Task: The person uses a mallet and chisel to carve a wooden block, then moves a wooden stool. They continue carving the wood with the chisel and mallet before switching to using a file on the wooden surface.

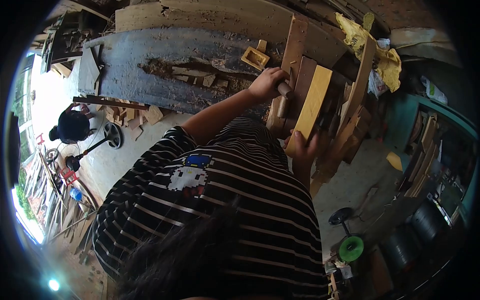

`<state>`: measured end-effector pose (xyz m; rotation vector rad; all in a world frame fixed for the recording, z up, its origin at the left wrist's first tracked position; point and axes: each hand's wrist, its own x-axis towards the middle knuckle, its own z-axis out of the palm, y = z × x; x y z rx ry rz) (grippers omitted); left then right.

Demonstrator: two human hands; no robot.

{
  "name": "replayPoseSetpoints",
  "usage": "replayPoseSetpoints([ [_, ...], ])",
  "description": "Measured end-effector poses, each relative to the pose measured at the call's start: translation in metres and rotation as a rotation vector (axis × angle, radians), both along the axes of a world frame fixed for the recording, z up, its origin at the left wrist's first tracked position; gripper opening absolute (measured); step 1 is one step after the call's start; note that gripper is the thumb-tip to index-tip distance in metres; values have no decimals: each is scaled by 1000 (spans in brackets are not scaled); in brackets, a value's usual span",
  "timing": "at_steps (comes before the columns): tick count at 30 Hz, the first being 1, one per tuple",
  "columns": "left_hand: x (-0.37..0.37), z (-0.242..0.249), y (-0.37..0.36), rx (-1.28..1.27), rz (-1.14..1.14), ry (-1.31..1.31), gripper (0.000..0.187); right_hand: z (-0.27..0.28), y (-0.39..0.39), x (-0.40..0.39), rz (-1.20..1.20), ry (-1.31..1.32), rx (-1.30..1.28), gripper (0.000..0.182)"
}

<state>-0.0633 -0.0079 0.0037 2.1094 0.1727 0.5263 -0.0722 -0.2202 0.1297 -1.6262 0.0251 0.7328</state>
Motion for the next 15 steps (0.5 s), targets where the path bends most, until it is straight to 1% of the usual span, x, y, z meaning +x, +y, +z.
replayPoseSetpoints([
  [1, 3, 0, 3, -4, 11, -1, 33, 2, 1, 1, 24, 0, -10, 25],
  [3, 11, 0, 11, -162, -83, 46, 31, 4, 3, 2, 58, -3, -25, 27],
  [4, 13, 0, 15, -168, -72, 41, 31, 3, 4, 2, 67, 2, -24, 28],
  [6, 15, 1, 24, -54, -170, 9, 29, 5, 6, 2, 84, 2, -29, 28],
  [7, 15, 2, 26, -59, -162, 5, 29, 7, 9, 1, 69, 18, -41, 27],
  [9, 14, 4, 29, -17, -242, 80, 27, 8, 10, 1, 56, 30, -56, 27],
  [10, 13, 5, 30, -20, -240, 76, 27, 7, 10, 1, 72, 21, -38, 27],
  [12, 10, 6, 27, 5, -349, 129, 23, 2, 8, 1, 89, 10, -22, 26],
  [14, 7, 7, 19, 3, -337, 112, 20, -4, 7, 0, 77, 26, -7, 25],
  [15, 7, 5, 15, 38, -337, 55, 20, -5, 8, 0, 78, 25, -9, 25],
])
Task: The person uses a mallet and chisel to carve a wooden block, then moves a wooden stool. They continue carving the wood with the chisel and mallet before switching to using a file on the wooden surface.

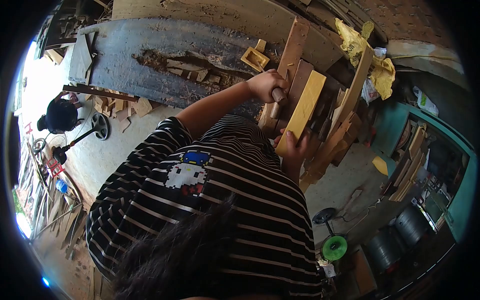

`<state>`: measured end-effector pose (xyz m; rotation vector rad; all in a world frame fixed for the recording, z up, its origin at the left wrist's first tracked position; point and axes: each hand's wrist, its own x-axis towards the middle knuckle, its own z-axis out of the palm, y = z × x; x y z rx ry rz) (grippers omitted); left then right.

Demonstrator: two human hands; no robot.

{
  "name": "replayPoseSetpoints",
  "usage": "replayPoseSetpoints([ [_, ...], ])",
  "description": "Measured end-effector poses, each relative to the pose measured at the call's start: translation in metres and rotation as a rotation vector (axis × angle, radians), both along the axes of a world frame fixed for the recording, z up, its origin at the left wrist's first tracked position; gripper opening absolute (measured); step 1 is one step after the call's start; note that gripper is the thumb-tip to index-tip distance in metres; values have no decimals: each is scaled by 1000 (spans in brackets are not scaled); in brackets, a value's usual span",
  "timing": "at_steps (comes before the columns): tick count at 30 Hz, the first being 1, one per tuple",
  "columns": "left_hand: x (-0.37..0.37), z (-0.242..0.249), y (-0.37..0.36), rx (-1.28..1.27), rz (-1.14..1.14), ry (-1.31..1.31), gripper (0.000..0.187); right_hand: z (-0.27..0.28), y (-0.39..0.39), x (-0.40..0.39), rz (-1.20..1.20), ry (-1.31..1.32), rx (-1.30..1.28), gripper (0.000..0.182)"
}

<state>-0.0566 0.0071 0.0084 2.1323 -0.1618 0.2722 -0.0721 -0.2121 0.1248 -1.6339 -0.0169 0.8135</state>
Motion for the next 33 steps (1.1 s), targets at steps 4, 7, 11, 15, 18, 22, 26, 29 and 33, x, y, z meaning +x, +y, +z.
replayPoseSetpoints([
  [4, 2, -6, -8, 25, 46, -93, 22, 0, 6, 0, -34, 28, -19, 26],
  [7, 5, -6, -9, 62, 55, -54, 26, -3, 5, 1, -52, 34, -2, 28],
  [11, 8, -5, -9, 72, 33, -82, 28, -3, 5, 0, -72, 27, 5, 29],
  [15, 9, -12, -12, 86, -11, -98, 28, -6, 2, 1, -83, 43, 10, 27],
  [18, 7, -9, -11, 123, -69, -50, 29, 0, 5, 0, -99, 49, -17, 22],
  [22, 3, 17, -5, 241, -85, -16, 31, 0, 4, 0, -83, 47, -18, 20],
  [26, 4, 11, -8, 234, -179, 118, 30, -15, -8, -1, 31, -17, -38, 38],
  [29, -1, 11, -14, 200, -275, 228, 30, -26, -8, -16, -13, -370, -118, 52],
  [33, -12, 12, -12, 223, -268, 202, 33, -40, -23, -17, 188, -1059, -437, 65],
])
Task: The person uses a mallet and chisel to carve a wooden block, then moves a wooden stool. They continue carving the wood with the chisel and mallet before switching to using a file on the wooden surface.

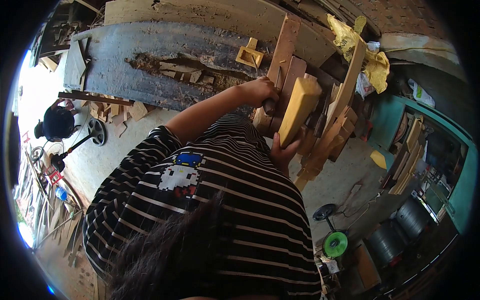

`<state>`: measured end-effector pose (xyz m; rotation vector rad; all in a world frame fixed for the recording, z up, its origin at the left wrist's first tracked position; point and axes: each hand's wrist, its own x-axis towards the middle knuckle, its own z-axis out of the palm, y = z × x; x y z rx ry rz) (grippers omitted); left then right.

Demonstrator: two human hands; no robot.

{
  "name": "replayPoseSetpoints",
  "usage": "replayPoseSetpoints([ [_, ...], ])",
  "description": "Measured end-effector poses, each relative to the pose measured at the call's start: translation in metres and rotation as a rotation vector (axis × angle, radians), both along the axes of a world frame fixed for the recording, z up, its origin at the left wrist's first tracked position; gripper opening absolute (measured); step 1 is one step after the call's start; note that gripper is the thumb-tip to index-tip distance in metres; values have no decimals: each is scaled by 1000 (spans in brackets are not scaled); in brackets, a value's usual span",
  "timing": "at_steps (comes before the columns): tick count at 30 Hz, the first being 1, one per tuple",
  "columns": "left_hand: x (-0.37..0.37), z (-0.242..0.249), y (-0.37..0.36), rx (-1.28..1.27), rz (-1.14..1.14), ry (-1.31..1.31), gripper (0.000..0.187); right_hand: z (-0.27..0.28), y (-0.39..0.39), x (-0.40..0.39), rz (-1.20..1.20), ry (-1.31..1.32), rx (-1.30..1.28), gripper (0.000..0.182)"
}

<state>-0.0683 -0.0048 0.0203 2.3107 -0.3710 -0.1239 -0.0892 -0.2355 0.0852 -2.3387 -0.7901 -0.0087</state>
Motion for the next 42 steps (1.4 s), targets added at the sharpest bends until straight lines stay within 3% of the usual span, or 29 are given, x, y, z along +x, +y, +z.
replayPoseSetpoints([
  [3, -6, -6, 4, 46, 3, -36, 30, -5, -3, -3, -47, -24, 98, 65],
  [5, -8, -18, 3, 81, 4, -55, 27, -16, -13, -1, 19, 343, 300, 54],
  [6, -9, -25, 2, 111, 16, -87, 23, -13, -11, -1, 18, 341, 300, 54],
  [9, -13, -47, 6, 21, -56, -186, 19, -6, -6, 5, 70, 345, 188, 44],
  [11, -11, -61, 9, -107, -118, -204, 20, -5, -8, 12, 198, 141, 0, 43],
  [14, -18, -77, 7, -73, -97, -293, 22, -4, -15, 24, 282, 152, 16, 44],
  [16, -30, -62, 14, 14, -57, -344, 23, 6, -4, 33, 324, 157, 32, 44],
  [18, -34, -57, 20, -90, 21, -213, 23, 6, 2, 39, 364, 160, 49, 45],
  [20, -37, -49, 24, -137, 28, -210, 23, 4, 4, 41, 317, 246, -199, 47],
  [22, -38, -47, 25, -63, 11, -221, 25, 6, 7, 42, 357, 215, -174, 47],
  [24, -37, -54, 28, -154, 71, -331, 35, 11, 13, 47, 452, 146, -116, 48],
  [27, -41, -47, 33, -220, 90, -238, 43, 22, 26, 45, 468, 184, -147, 40],
  [33, -41, -52, 39, -242, -11, -293, 38, 11, 29, 47, 468, 200, -285, 33],
  [35, -44, -56, 37, -112, -24, -196, 42, 12, 28, 48, 556, 180, -260, 34],
  [36, -42, -72, 38, -113, -17, -198, 42, 8, 29, 49, 562, 178, -264, 34],
  [38, -41, -114, 39, -318, -111, -434, 26, -5, 30, 46, 328, 252, -349, 34],
  [39, -53, -104, 33, -89, -14, -445, 26, -1, 32, 46, 337, 252, -351, 34],
  [40, -61, -102, 27, -70, 63, -239, 35, 5, 35, 47, 310, 209, -307, 33],
  [42, -56, -103, 35, -269, 15, -484, 34, 9, 36, 48, 293, 167, -259, 32],
])
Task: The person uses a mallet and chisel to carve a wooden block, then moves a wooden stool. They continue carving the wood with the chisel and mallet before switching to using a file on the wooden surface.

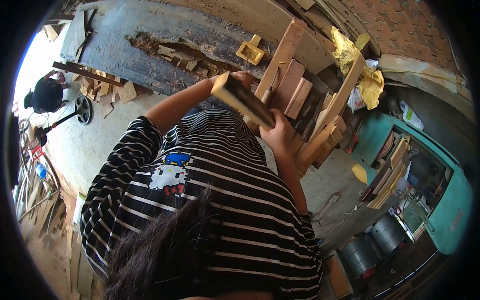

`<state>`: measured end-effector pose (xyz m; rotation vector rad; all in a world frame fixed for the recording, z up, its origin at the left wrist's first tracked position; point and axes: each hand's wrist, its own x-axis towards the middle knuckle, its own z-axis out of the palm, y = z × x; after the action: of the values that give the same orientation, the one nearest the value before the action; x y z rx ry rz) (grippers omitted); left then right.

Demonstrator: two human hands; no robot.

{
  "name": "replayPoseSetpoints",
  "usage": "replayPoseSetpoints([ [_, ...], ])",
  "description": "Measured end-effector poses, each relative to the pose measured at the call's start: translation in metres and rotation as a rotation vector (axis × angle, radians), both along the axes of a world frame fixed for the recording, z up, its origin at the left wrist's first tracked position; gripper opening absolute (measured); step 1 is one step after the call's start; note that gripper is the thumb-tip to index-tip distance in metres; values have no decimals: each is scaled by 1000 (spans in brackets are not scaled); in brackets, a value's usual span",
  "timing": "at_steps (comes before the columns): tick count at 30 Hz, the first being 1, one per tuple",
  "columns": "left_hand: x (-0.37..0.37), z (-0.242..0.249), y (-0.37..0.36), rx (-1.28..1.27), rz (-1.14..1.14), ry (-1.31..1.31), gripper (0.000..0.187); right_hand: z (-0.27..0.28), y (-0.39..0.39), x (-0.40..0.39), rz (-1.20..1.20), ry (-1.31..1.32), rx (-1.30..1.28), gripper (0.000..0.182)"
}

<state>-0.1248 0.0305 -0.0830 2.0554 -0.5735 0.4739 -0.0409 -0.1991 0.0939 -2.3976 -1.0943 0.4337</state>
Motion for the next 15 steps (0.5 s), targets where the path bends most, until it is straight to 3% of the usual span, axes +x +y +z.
replayPoseSetpoints([
  [1, 1, 24, -1, 70, 6, 196, 28, 1, -4, 1, 113, 45, 88, 30],
  [2, -6, 58, -1, 55, 44, 242, 21, 2, -8, 2, 221, 89, 175, 29],
  [3, -6, 61, 0, 69, 33, 240, 22, 3, -8, 4, 301, 83, 161, 30],
  [4, -4, 63, 0, 85, 23, 234, 23, -1, -7, 4, 300, 80, 161, 30],
  [6, 7, 15, 3, 32, -83, 59, 25, -9, -4, -1, 95, 120, -169, 31],
  [8, 3, 14, 3, -21, -58, 142, 24, -6, -2, -2, 79, 10, -91, 31],
  [10, 2, 37, 8, 106, -134, 210, 27, 2, 1, -6, 174, 8, 127, 30],
  [11, 2, 48, 9, 69, -93, 111, 18, 9, 1, -10, 177, 163, 135, 32],
  [14, 5, 62, 8, 38, 28, 79, 26, 5, -3, -9, 288, 171, 119, 32],
  [15, 11, 63, 12, 36, 35, 77, 26, -1, -2, -12, 180, 149, -41, 33],
])
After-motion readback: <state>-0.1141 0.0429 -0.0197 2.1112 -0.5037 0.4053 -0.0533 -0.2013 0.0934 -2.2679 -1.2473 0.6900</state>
